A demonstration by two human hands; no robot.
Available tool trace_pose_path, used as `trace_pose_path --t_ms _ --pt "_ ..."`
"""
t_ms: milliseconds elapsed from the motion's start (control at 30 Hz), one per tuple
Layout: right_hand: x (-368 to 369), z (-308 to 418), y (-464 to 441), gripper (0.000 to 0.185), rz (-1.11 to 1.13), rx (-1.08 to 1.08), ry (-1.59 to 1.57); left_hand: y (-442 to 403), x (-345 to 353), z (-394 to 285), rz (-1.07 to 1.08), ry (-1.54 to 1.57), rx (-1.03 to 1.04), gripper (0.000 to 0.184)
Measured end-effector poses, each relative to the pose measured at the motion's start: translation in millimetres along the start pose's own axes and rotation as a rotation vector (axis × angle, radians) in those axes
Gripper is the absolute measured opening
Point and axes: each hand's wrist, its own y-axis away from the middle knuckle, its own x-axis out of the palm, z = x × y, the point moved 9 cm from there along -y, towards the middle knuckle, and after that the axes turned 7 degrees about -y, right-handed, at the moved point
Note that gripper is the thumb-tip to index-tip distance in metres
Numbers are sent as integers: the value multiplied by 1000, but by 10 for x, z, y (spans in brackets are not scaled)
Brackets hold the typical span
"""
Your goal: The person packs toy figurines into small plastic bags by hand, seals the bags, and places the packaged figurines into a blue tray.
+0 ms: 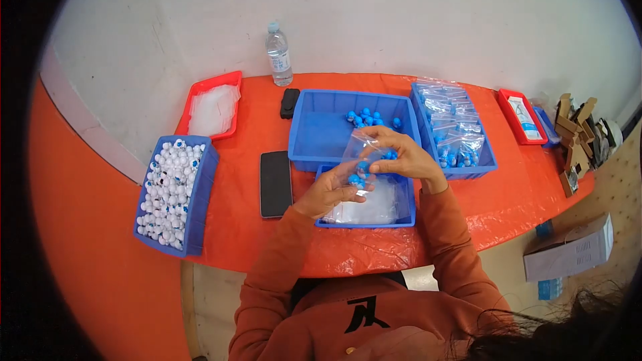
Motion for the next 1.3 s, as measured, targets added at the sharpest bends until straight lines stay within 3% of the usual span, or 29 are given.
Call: trace_pose_path --t_ms 167,333,467,667,833,1133,1300 --pt "-81 27 45 13 81 61 45 18 -69 26 -71 -42 -42 60" --pt "-193 10 94 12 59 101 -55 27 -81 12 -110 169 -98 56" --pt "-161 22 84 17 79 92 -82 34 -46 -61 -9 219 11 55" --pt "-287 -9 79 18 176 34 -170 -9 -6 -18 65 338 9 52" --pt "-208 -44 88 24 261 41 -223 24 -140 46 -89 -127 12 48" --pt "60 48 122 34 322 -1 154 1 -98 -45 -99 233 13 46" --pt "-54 -34 130 33 236 40 177 0 -98 -51 -105 184 0 48"
